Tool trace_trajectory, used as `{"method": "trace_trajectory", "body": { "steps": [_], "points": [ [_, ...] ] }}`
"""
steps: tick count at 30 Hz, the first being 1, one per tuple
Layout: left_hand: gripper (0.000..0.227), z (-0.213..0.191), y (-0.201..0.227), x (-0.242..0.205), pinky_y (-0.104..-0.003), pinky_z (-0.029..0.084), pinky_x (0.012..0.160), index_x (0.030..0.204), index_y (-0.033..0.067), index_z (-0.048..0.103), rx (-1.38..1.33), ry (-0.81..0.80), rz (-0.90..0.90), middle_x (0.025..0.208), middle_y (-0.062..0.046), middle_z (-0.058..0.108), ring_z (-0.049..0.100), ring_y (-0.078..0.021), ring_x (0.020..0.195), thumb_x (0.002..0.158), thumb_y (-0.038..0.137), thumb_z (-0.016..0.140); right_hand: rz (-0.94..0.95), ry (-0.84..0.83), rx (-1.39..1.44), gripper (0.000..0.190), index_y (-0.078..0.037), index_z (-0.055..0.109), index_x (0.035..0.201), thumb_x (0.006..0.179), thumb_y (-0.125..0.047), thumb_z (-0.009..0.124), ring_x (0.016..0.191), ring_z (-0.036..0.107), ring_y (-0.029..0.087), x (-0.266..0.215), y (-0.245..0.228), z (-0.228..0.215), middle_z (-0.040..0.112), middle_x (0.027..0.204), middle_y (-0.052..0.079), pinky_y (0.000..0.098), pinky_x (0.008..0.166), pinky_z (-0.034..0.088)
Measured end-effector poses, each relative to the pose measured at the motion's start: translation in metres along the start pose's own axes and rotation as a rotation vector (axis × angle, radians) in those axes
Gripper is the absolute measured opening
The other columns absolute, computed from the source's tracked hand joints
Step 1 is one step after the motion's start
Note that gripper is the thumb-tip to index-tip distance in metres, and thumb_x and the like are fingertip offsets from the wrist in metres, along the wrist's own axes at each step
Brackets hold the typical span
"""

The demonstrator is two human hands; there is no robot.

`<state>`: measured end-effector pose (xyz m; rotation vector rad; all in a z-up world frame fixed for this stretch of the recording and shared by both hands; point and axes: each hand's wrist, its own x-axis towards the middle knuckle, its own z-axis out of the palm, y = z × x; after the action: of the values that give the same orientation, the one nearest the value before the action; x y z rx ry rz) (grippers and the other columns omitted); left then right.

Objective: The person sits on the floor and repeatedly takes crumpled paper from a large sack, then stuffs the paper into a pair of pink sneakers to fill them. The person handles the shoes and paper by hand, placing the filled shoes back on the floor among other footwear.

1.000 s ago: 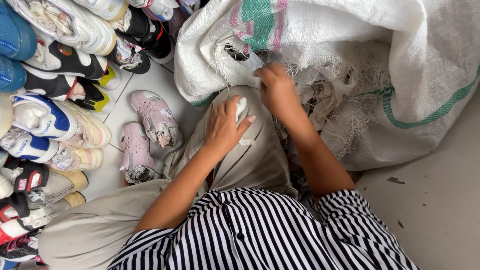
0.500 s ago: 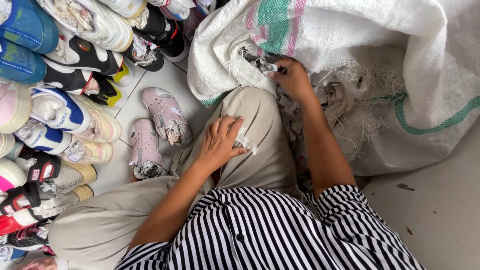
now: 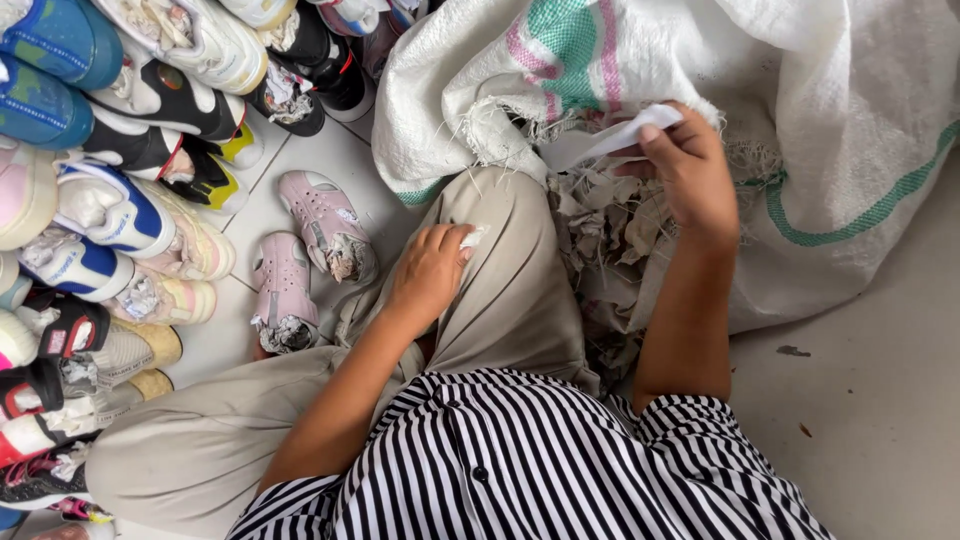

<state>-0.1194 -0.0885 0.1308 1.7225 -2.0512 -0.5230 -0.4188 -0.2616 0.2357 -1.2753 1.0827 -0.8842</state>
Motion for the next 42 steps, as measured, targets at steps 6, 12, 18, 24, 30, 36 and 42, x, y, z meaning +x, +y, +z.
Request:
{"method": "trace_trajectory", "body": {
  "steps": [6,12,18,24,30,36,42],
  "points": [
    [0.04,-0.018,-0.004,-0.011,-0.044,0.058,0.088,0.139,-0.0047,0.047,-0.309,-0.074,-0.263,0.132,-0.025,0.059,0.059,-0.0363,0.118,0.105,0.017,0.05,-0.243,0.144,-0.121,0.018,-0.014,0.063,0.118,0.106,-0.025,0.071,0.1,0.067,0.013,-0.044,-0.053,-0.009,0.069,0.134,0.01,0.0244,0.082,0.06],
    [0.037,-0.013,-0.014,-0.028,-0.032,0.057,0.084,0.13,0.003,0.059,-1.238,0.041,-0.549,0.121,-0.01,0.065,0.063,-0.0171,0.101,0.103,0.027,0.048,-0.574,0.208,-0.13,0.018,-0.01,0.048,0.121,0.116,-0.02,0.062,0.096,0.065,0.031,-0.073,-0.091,0.04,0.065,0.128,0.027,0.04,0.078,0.061],
    [0.041,-0.025,-0.015,-0.051,-0.059,0.062,0.09,0.111,0.0123,0.067,-2.005,0.201,-0.583,0.111,-0.014,0.076,0.074,-0.0345,0.101,0.098,0.05,0.066,-0.448,-0.559,-0.276,0.027,0.004,0.068,0.112,0.088,0.012,0.058,0.106,0.068,0.041,-0.109,-0.058,0.192,0.071,0.105,0.026,0.0552,0.096,0.051],
    [0.034,0.002,-0.061,-0.115,-0.032,0.062,0.076,0.117,0.0071,0.052,-1.684,0.622,-0.744,0.094,-0.003,0.065,0.068,-0.0138,0.084,0.093,0.009,0.076,-0.35,-0.772,-0.248,0.013,0.006,0.068,0.107,0.094,0.005,0.066,0.103,0.071,0.043,-0.146,0.025,0.276,0.073,0.1,0.024,0.0557,0.096,0.051],
    [0.034,-0.005,-0.046,-0.156,-0.039,0.062,0.077,0.123,0.0032,0.054,-1.727,0.554,-0.726,0.102,-0.006,0.062,0.066,-0.0172,0.092,0.09,-0.001,0.06,-0.329,-0.668,-0.369,0.016,0.002,0.068,0.102,0.096,-0.011,0.075,0.111,0.065,0.043,-0.108,0.066,0.298,0.067,0.121,0.025,0.051,0.099,0.047],
    [0.062,0.141,-0.086,-0.161,-0.034,0.059,0.064,0.146,0.0212,0.042,-1.764,0.348,-0.922,0.11,-0.01,0.066,0.07,-0.018,0.084,0.091,0.034,0.067,-0.281,-0.631,-0.538,0.02,-0.01,0.075,0.104,0.087,-0.014,0.085,0.089,0.071,0.028,-0.129,0.119,0.294,0.072,0.102,0.01,0.038,0.085,0.054],
    [0.081,-0.015,-0.056,-0.163,-0.043,0.032,0.12,0.157,0.0007,0.023,-1.406,0.111,-0.697,0.152,-0.027,0.04,0.042,-0.0361,0.144,0.108,0.065,0.027,-0.062,-0.533,-0.554,0.037,-0.011,0.066,0.115,0.084,-0.007,0.085,0.083,0.073,0.024,-0.14,0.133,0.295,0.072,0.091,0.008,0.0359,0.077,0.057]
  ]
}}
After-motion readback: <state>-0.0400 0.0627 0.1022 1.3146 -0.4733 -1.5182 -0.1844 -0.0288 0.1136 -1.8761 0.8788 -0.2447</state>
